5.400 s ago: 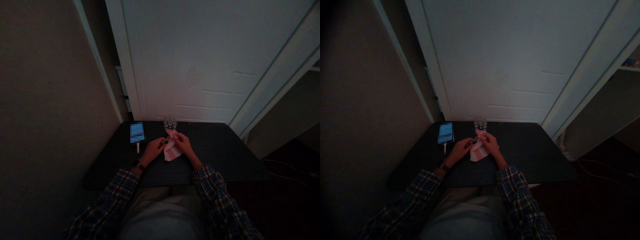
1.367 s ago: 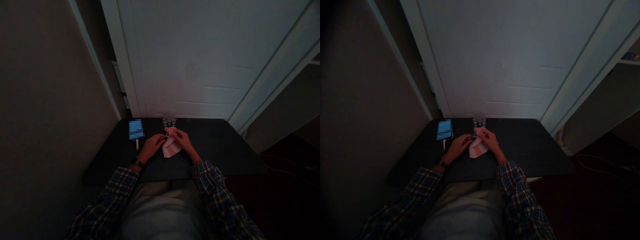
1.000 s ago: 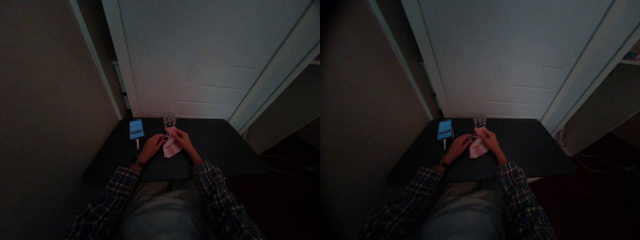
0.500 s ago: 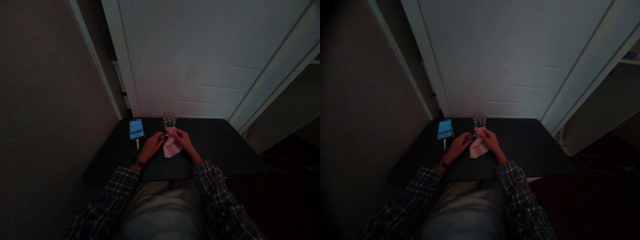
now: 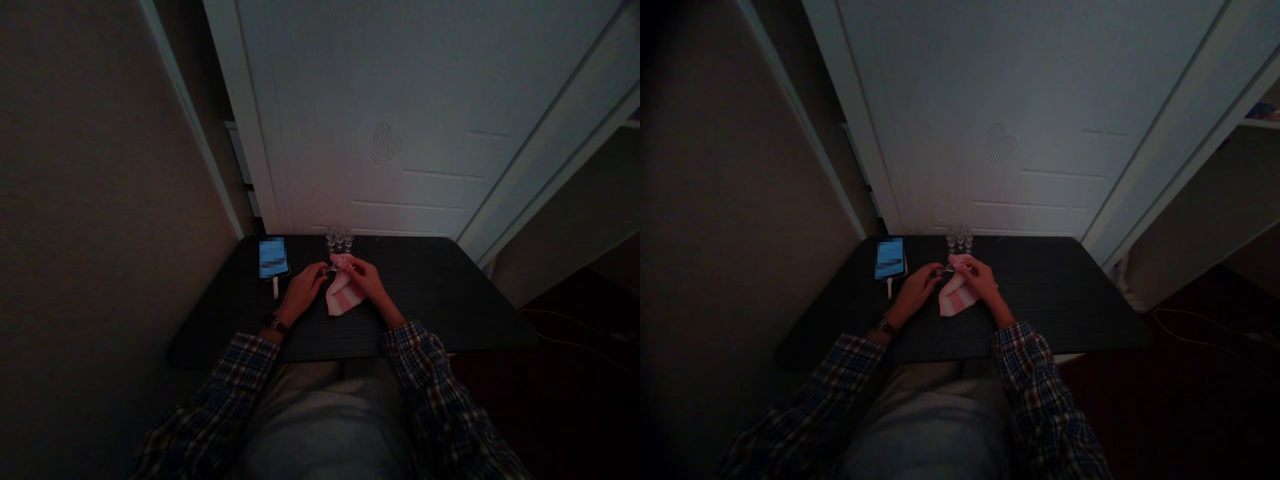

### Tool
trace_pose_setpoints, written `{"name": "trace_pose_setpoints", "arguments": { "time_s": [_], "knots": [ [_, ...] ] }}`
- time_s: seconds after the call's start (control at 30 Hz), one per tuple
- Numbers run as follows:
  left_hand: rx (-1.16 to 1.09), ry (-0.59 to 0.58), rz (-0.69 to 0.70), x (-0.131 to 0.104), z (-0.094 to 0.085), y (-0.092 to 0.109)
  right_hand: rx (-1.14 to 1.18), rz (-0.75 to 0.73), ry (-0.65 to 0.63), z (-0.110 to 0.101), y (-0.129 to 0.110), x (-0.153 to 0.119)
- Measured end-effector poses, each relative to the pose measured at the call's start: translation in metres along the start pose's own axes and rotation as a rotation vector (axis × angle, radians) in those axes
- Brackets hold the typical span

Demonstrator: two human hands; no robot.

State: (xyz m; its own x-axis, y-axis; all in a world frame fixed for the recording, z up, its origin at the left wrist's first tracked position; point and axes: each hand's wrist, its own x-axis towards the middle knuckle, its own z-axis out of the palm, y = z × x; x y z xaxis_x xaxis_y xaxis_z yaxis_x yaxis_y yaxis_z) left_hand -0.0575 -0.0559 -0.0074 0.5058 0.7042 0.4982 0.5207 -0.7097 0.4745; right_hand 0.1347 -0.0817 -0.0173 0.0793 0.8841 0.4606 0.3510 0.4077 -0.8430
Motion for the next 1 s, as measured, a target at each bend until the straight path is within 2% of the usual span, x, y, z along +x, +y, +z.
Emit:
{"name": "trace_pose_setpoints", "arguments": {
  "time_s": [0.5,1.0],
  "knots": [
    [-0.054,-0.001,-0.001,-0.0006,-0.0002,0.0011,-0.050,-0.011,0.022,-0.0019,-0.0036,0.0012],
    [-0.119,-0.052,0.006,-0.0016,-0.0036,0.0045,-0.091,0.007,0.048,-0.0018,0.0026,0.0014]
  ]
}}
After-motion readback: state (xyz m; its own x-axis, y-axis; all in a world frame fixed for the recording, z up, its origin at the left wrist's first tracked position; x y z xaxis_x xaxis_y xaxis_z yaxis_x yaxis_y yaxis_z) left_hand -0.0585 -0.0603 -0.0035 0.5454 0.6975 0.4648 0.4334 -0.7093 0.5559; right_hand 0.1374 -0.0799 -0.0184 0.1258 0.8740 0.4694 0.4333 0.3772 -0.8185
